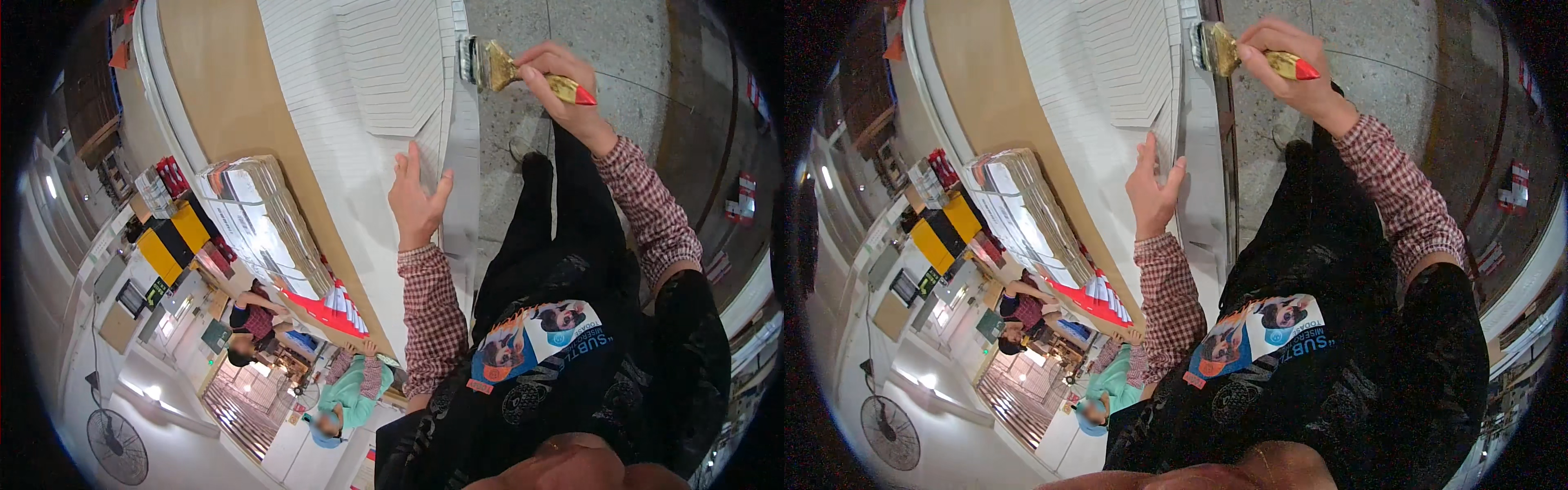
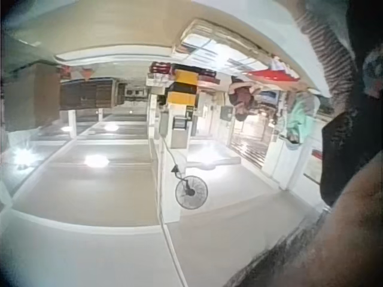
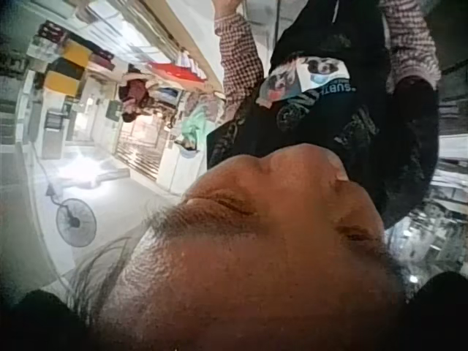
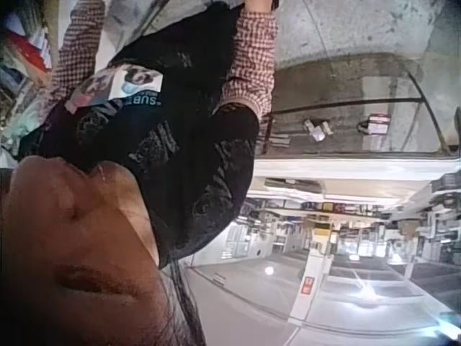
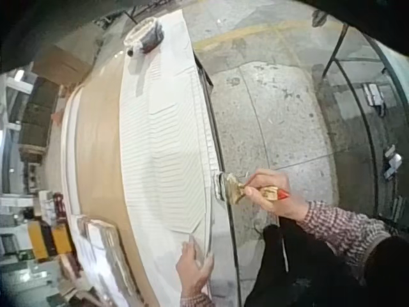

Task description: The person uses a paintbrush to apply a white adhesive substance from a container onto a long, white, corrugated sheet of material. The person repeatedly dips the brush into the container and spreads the adhesive along the length of the sheet, which is laid out on a workbench in a workshop environment.

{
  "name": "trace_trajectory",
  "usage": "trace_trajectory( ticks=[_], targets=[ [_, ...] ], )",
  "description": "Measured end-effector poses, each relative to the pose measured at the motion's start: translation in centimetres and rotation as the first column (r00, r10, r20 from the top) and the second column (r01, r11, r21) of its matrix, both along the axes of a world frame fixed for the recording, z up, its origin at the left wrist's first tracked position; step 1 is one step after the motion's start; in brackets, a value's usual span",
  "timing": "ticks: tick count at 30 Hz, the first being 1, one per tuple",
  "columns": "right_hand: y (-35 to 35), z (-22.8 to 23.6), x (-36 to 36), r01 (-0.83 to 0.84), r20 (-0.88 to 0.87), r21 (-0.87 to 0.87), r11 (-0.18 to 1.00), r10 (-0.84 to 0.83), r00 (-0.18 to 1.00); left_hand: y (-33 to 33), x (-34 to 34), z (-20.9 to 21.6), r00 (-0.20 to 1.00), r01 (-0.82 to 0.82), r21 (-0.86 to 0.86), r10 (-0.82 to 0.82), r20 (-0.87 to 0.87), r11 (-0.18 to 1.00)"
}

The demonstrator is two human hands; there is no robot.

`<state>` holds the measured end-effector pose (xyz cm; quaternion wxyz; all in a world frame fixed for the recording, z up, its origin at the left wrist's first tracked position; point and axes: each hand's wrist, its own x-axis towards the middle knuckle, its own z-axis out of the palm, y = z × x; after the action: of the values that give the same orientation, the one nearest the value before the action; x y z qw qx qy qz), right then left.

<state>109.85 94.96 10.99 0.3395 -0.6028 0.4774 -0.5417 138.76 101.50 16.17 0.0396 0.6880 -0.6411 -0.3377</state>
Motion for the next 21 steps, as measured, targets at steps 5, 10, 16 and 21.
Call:
trace_trajectory(
  ticks=[5,10,16,21],
  targets=[
    [1.6,0.3,0.2,-0.055,-0.002,0.006,0.998,0.055,0.998,-0.1,0.3,0.0,0.999,0.027,-0.009,-0.027,0.017,1.0],
    [1.6,1.3,0.7,-0.002,-0.013,0.03,1.0,0.002,1.0,0.0,0.1,-0.5,0.991,0.079,-0.073,-0.07,0.112,0.994],
    [5.2,1.0,1.1,-0.112,0.024,0.129,0.985,0.11,0.994,0.8,-1.7,-1.4,0.926,0.144,-0.107,-0.096,0.364,0.984],
    [7.7,2.7,-0.5,-0.036,0.032,0.167,0.985,0.031,0.999,3.4,-4.6,-4.0,0.883,0.054,-0.262,0.076,0.463,0.964]
  ],
)
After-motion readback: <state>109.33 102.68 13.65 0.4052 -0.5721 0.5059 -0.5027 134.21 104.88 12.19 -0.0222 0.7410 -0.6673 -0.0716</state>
